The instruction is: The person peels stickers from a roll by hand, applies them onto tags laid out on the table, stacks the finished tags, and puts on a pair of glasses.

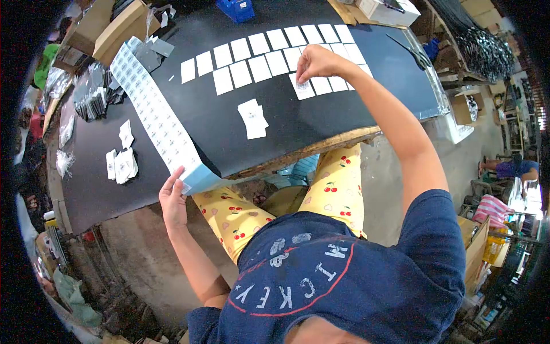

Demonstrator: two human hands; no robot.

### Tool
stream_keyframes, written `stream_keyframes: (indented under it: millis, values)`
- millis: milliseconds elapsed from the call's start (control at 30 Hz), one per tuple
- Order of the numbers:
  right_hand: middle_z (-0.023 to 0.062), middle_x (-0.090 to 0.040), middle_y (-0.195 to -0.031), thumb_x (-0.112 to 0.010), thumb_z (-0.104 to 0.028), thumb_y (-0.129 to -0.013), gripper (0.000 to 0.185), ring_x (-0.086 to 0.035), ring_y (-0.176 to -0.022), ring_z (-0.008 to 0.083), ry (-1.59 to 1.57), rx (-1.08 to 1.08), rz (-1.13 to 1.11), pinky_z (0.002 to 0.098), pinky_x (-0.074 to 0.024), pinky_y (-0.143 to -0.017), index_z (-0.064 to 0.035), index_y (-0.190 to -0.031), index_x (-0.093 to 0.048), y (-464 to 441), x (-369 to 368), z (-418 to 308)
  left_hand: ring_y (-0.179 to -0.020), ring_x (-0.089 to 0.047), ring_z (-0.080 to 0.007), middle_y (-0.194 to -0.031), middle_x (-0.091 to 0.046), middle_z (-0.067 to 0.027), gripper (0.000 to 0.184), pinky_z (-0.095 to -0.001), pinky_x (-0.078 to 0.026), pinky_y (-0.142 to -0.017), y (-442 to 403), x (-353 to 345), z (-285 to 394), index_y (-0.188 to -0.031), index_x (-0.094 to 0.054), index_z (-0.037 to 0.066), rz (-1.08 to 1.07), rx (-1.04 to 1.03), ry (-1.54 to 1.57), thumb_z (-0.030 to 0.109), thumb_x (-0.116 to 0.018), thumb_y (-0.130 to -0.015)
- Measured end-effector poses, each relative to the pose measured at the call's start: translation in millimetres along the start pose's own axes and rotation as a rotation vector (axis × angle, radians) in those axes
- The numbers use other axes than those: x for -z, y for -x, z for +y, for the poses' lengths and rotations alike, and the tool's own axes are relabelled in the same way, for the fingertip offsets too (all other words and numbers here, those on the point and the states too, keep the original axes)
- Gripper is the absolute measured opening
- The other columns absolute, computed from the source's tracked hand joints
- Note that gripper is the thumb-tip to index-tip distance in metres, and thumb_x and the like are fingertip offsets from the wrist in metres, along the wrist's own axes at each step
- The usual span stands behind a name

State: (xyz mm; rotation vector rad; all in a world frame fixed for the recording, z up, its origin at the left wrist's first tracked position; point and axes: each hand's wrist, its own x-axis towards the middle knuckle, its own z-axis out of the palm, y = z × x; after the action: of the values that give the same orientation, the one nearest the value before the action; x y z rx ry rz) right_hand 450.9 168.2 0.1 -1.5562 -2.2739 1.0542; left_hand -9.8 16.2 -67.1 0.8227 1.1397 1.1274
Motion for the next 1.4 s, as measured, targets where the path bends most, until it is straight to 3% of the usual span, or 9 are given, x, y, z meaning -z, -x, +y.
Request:
stream_keyframes:
  millis: [333, 733, 767, 867, 933, 967, 1133, 1233, 1400]
  values:
    - [0.0107, -0.069, -0.068, -0.075, -0.005, -0.062, 0.016, -0.064, -0.059, 0.0143, -0.009, 0.072, 0.042, 0.0274, -0.0478, -0.057, 0.0012, -0.076, -0.073, -4, -9, 9, -0.100, -0.061, -0.0157, -0.115, -0.063, -0.0097, 0.042, -0.0297, -0.050, -0.085, 1, 1, -1, -0.116, -0.061, -0.002, 0.020, 0.012, 0.028, 0.021, -0.071, -0.083]
    - [0.0103, -0.066, -0.070, -0.072, -0.007, -0.065, 0.010, -0.060, -0.070, 0.0211, 0.005, 0.061, 0.221, 0.0329, -0.0469, -0.066, -0.0003, -0.073, -0.072, 5, -32, 14, -0.105, -0.059, -0.0175, -0.117, -0.062, -0.0105, 0.040, -0.0305, -0.047, -0.089, 0, 7, -4, -0.118, -0.059, -0.004, 0.011, 0.004, 0.087, 0.020, -0.067, -0.087]
    - [0.0142, -0.068, -0.069, -0.070, -0.008, -0.062, 0.013, -0.064, -0.067, 0.0268, 0.139, 0.210, 0.301, 0.0350, -0.0514, -0.065, -0.0023, -0.073, -0.073, 5, -34, 18, -0.105, -0.059, -0.0175, -0.117, -0.062, -0.0105, 0.040, -0.0305, -0.047, -0.089, 0, 8, -4, -0.118, -0.059, -0.004, 0.026, 0.002, 0.085, 0.020, -0.067, -0.087]
    - [0.0108, -0.067, -0.068, -0.072, -0.012, -0.061, 0.012, -0.060, -0.076, 0.0273, 0.383, 0.292, 0.380, 0.0370, -0.0486, -0.071, -0.0046, -0.070, -0.073, 11, -33, 8, -0.110, -0.055, -0.0193, -0.120, -0.059, -0.0120, 0.041, -0.0340, -0.043, -0.094, 0, 11, -6, -0.119, -0.057, -0.006, 0.015, 0.014, 0.078, 0.021, -0.064, -0.089]
    - [0.0082, -0.067, -0.067, -0.074, -0.014, -0.061, 0.011, -0.056, -0.081, 0.0269, 0.245, 0.231, 0.327, 0.0374, -0.0464, -0.074, -0.0062, -0.069, -0.073, 14, -32, -14, -0.106, -0.057, -0.0182, -0.117, -0.061, -0.0118, 0.039, -0.0328, -0.045, -0.091, 0, 5, -3, -0.116, -0.059, -0.006, 0.028, 0.007, 0.077, 0.023, -0.063, -0.091]
    - [0.0049, -0.061, -0.068, -0.073, -0.011, -0.066, 0.007, -0.050, -0.082, 0.0221, 0.162, 0.149, 0.266, 0.0349, -0.0417, -0.074, -0.0078, -0.073, -0.072, 19, -34, -30, -0.106, -0.057, -0.0182, -0.117, -0.061, -0.0118, 0.039, -0.0328, -0.045, -0.091, 0, 3, -3, -0.116, -0.059, -0.006, 0.052, 0.008, 0.080, 0.023, -0.063, -0.091]
    - [0.0075, -0.062, -0.074, -0.074, -0.012, -0.068, 0.009, -0.051, -0.084, 0.0241, 0.052, 0.192, 0.106, 0.0360, -0.0424, -0.075, -0.0075, -0.076, -0.073, 0, -56, -77, -0.101, -0.061, -0.0170, -0.111, -0.065, -0.0094, 0.039, -0.0318, -0.048, -0.089, -1, 1, -3, -0.113, -0.063, -0.003, 0.032, 0.009, 0.086, 0.030, -0.058, -0.093]
    - [0.0090, -0.064, -0.075, -0.073, -0.011, -0.066, 0.010, -0.052, -0.083, 0.0252, -0.020, 0.210, 0.131, 0.0370, -0.0429, -0.075, -0.0055, -0.075, -0.073, -21, -76, -80, -0.099, -0.062, -0.0168, -0.111, -0.065, -0.0106, 0.040, -0.0316, -0.049, -0.086, 0, 1, -2, -0.112, -0.063, -0.003, 0.022, 0.026, 0.115, 0.031, -0.059, -0.092]
    - [0.0106, -0.066, -0.073, -0.073, -0.010, -0.065, 0.011, -0.053, -0.082, 0.0254, -0.019, 0.188, 0.122, 0.0378, -0.0436, -0.073, -0.0037, -0.074, -0.073, -33, -95, -80, -0.090, -0.064, -0.0138, -0.102, -0.067, -0.0096, 0.032, -0.0289, -0.052, -0.077, 2, -7, 2, -0.106, -0.066, -0.003, 0.060, 0.030, 0.190, 0.024, -0.062, -0.091]
